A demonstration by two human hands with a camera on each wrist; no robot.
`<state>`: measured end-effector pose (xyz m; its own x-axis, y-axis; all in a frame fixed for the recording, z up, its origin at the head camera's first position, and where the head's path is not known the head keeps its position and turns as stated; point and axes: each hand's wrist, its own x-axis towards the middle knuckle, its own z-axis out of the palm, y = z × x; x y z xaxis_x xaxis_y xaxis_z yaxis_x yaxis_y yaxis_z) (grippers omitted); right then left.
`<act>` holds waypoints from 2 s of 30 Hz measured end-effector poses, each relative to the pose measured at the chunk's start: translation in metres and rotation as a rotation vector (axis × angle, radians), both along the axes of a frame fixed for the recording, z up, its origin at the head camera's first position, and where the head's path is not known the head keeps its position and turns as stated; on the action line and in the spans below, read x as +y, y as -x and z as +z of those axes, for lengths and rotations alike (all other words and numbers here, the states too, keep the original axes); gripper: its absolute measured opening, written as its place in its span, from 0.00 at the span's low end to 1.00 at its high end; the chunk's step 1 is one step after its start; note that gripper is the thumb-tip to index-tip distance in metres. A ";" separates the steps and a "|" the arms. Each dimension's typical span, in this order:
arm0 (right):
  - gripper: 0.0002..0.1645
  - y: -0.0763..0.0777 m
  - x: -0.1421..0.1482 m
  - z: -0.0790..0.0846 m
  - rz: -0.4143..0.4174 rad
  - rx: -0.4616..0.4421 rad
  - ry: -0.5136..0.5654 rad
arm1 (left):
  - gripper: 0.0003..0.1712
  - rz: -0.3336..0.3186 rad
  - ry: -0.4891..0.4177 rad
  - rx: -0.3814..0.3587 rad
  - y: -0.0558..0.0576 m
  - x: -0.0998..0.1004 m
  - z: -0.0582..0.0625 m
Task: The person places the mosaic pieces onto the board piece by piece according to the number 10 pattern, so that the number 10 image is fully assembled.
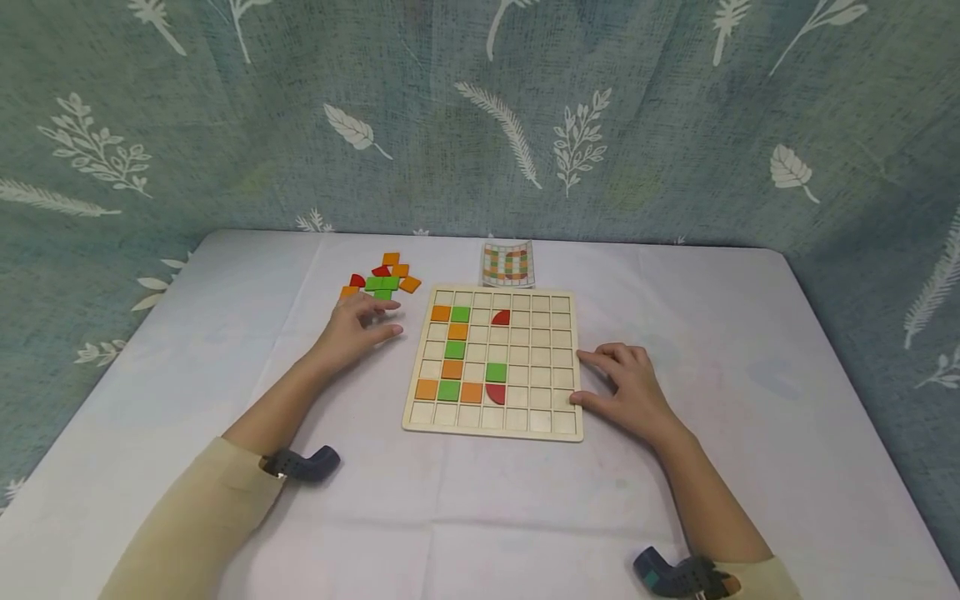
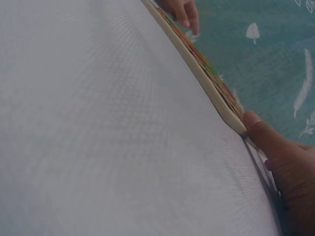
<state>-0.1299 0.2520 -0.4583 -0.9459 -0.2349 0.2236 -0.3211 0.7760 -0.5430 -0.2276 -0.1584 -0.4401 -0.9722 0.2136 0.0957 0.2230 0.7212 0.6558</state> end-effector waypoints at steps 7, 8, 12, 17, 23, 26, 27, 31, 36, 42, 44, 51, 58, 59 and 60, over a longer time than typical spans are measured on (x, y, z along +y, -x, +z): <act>0.37 0.000 0.002 -0.001 0.006 0.023 0.000 | 0.26 0.103 0.071 0.068 0.012 -0.004 -0.007; 0.37 0.000 0.003 -0.001 0.006 0.027 -0.001 | 0.27 0.113 0.077 0.073 0.013 -0.004 -0.008; 0.37 0.000 0.003 -0.001 0.007 0.038 -0.004 | 0.30 0.143 0.116 0.078 0.020 -0.004 -0.010; 0.37 0.000 0.004 0.001 0.013 0.040 0.001 | 0.32 0.161 0.163 0.069 0.023 -0.004 -0.012; 0.37 0.002 0.006 0.003 0.021 0.050 -0.003 | 0.30 0.164 0.165 0.091 0.020 -0.002 -0.013; 0.37 0.002 0.009 0.003 0.021 0.048 -0.012 | 0.28 0.187 0.149 0.100 0.021 0.000 -0.015; 0.37 0.002 0.011 0.003 0.020 0.048 -0.014 | 0.27 0.195 0.144 0.101 0.021 0.001 -0.016; 0.37 0.002 0.014 0.004 0.016 0.045 -0.011 | 0.26 0.226 0.138 0.090 0.024 0.005 -0.020; 0.37 0.001 0.010 0.002 0.009 0.004 0.023 | 0.23 0.233 0.120 0.072 0.020 0.002 -0.020; 0.37 0.001 0.001 -0.001 0.011 -0.014 0.051 | 0.23 0.212 0.138 0.062 0.016 -0.008 -0.018; 0.37 0.002 0.000 -0.001 0.012 -0.018 0.059 | 0.23 0.206 0.132 0.056 0.015 -0.009 -0.018; 0.37 0.004 0.000 -0.001 -0.001 -0.035 0.049 | 0.22 0.142 0.049 0.026 0.016 -0.006 -0.016; 0.36 0.004 0.001 -0.003 -0.004 -0.025 0.045 | 0.24 0.013 -0.084 0.035 0.018 0.009 -0.017; 0.37 0.004 0.001 -0.003 -0.004 -0.025 0.049 | 0.24 -0.001 -0.095 0.046 0.019 0.011 -0.017; 0.37 0.004 0.001 -0.003 -0.003 -0.022 0.052 | 0.24 -0.012 -0.104 0.055 0.019 0.013 -0.017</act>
